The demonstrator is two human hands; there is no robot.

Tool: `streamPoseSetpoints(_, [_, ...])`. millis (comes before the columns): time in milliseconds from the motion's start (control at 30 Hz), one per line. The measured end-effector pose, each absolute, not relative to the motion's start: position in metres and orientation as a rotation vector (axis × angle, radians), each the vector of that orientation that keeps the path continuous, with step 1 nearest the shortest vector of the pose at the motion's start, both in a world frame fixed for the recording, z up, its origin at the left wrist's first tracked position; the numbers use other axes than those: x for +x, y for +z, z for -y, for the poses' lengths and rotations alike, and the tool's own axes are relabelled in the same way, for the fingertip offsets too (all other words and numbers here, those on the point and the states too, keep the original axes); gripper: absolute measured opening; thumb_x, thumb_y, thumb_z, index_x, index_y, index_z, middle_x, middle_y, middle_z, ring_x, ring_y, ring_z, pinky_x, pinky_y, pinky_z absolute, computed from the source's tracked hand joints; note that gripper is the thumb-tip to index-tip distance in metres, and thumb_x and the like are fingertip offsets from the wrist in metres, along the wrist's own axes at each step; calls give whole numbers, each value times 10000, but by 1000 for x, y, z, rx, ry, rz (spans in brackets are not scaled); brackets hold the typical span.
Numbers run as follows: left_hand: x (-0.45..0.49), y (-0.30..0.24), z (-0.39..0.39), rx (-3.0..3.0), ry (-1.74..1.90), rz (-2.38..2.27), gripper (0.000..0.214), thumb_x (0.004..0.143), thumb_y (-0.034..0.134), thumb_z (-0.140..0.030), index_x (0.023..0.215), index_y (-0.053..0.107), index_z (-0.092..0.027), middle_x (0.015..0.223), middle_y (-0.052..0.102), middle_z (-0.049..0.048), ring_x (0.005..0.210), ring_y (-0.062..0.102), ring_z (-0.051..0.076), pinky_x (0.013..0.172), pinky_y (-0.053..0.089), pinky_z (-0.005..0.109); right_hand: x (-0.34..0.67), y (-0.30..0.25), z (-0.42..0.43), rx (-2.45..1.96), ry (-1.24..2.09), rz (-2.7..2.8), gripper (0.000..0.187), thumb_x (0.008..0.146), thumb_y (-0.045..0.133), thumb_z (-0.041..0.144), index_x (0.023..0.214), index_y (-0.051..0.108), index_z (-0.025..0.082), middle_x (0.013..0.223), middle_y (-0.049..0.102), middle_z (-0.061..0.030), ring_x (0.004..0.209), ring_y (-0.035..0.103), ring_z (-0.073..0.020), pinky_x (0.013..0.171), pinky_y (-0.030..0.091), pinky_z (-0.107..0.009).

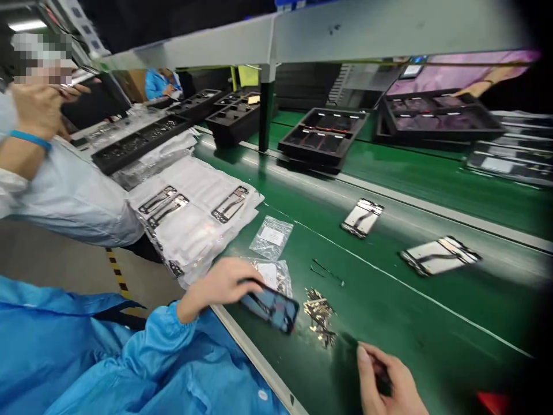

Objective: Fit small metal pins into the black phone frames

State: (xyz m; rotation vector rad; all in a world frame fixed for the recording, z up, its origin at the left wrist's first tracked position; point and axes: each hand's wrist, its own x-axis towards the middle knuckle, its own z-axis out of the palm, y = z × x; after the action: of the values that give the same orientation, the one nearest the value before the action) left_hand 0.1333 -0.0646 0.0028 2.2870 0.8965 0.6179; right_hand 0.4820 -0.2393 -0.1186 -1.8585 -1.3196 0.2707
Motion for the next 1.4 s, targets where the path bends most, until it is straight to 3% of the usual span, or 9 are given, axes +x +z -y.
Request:
streamPoseSetpoints(167, [212,-64,107,2485,209,-466,213,1047,683,-400,1030,765,-205,909,788,19,792,700,157,692,455,313,480,-113,229,-1733,263,1589,347,1096,547,535,1083,718,233,1014,710,-90,924,640,-271,823,497,-403])
streamPoseSetpoints(267, [228,-83,118,2588,189,-455,258,1052,664,-441,1058,761,-202,936,774,48,936,670,210,778,432,363,475,-110,222,-1775,273,1673,323,1127,488,492,1168,699,251,1060,689,-93,964,619,-285,848,478,-426])
streamPoseSetpoints(400, [228,-82,117,2513,346,-607,278,1066,634,-456,1194,730,-228,1210,738,84,1123,619,246,902,416,397,470,-100,202,-1779,269,1711,290,1138,468,460,1193,663,252,1092,677,-93,992,602,-287,862,466,-432])
streamPoseSetpoints(567, [224,-83,111,2371,383,-603,227,1094,590,-359,1147,747,-204,1067,756,61,1028,641,215,900,428,371,476,-99,175,-1800,316,1882,335,1137,447,503,1143,679,263,1084,686,-96,996,560,-304,840,411,-444])
streamPoseSetpoints(833, [218,-87,113,2383,345,-542,209,1095,557,-280,1130,756,-224,1092,777,67,1012,642,225,862,403,395,483,-98,174,-1769,552,1714,341,1107,519,510,921,620,242,943,668,-68,936,530,-287,822,350,-415])
streamPoseSetpoints(967, [229,-75,111,2272,455,-570,221,1106,548,-322,1183,731,-225,1091,776,72,1018,667,222,897,445,397,490,-89,177,-1717,604,1603,263,1114,509,430,950,590,241,926,650,-52,882,576,-247,807,411,-386])
streamPoseSetpoints(1100, [272,-57,87,2192,668,-775,339,1114,526,-375,1412,591,-225,1338,703,120,1214,612,263,1024,445,438,496,-83,168,-1640,609,1533,223,1108,523,404,969,592,244,919,661,-42,831,612,-213,778,478,-341])
streamPoseSetpoints(1267, [331,-49,42,2316,438,-607,293,1103,550,-454,999,678,-211,1047,732,56,1126,584,262,982,374,440,499,-84,157,-1578,569,1394,258,1112,517,433,965,595,236,881,665,-32,801,621,-198,765,508,-312])
streamPoseSetpoints(1400, [341,-60,29,2304,455,-483,338,1122,517,-405,897,640,-186,921,710,34,1036,587,222,968,344,420,502,-89,158,-1553,563,1316,266,1113,516,408,925,584,233,842,640,-11,759,602,-176,724,498,-283])
